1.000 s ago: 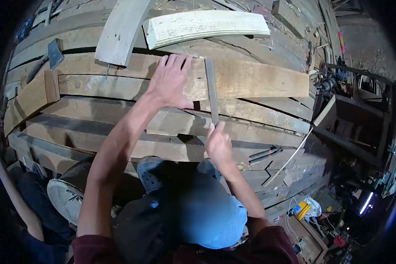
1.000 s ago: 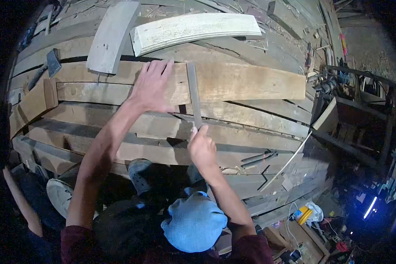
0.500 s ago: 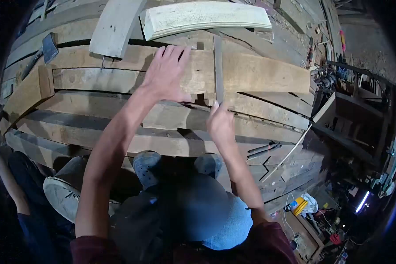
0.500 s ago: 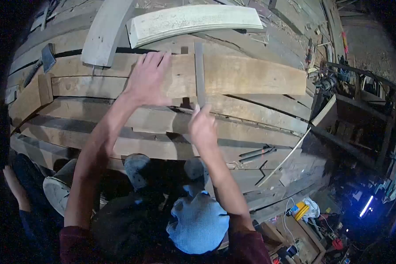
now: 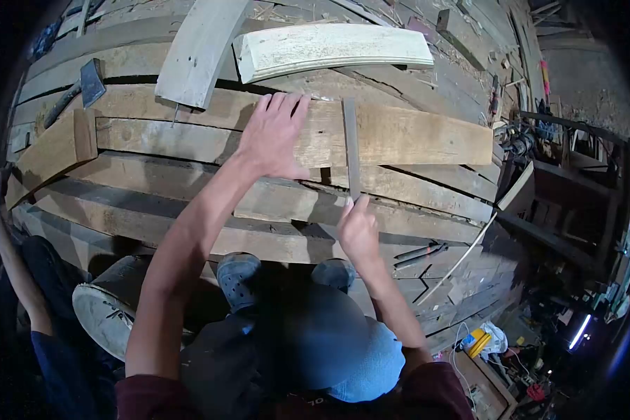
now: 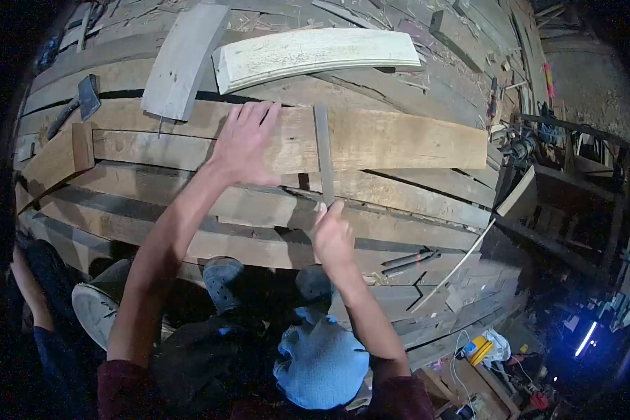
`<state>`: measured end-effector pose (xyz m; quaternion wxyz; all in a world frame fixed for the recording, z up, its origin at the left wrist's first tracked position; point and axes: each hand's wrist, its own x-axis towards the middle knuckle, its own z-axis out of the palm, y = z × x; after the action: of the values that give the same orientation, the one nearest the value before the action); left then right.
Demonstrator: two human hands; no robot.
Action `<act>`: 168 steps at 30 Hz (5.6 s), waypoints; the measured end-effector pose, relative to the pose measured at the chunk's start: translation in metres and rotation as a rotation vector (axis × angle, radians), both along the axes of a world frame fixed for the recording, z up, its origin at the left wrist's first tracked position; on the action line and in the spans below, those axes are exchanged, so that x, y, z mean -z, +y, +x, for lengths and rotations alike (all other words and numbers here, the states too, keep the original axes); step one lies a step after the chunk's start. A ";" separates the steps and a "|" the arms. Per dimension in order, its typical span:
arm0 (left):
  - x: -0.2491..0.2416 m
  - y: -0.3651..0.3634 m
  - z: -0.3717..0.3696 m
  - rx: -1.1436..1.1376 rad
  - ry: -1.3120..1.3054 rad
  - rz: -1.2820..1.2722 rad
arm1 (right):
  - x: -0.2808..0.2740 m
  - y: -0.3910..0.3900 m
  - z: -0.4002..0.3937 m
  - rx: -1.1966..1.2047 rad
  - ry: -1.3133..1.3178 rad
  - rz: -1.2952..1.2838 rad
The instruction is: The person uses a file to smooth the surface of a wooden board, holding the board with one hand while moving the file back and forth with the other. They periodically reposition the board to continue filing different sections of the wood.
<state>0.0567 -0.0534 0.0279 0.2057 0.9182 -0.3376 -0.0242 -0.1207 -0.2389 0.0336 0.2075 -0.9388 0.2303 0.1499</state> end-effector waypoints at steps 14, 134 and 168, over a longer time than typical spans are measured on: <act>-0.001 0.004 -0.004 -0.011 -0.015 -0.039 | 0.001 -0.029 0.011 -0.094 -0.202 0.208; 0.003 0.005 -0.010 -0.003 -0.071 -0.032 | 0.020 -0.148 -0.041 -0.591 -0.232 -0.371; 0.000 0.003 -0.011 -0.007 -0.029 -0.022 | 0.005 -0.212 0.018 -0.478 -0.228 -0.516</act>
<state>0.0459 -0.0503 0.0283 0.2109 0.9174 -0.3375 -0.0062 -0.1022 -0.4509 0.0289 -0.0527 -0.9982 0.0103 0.0256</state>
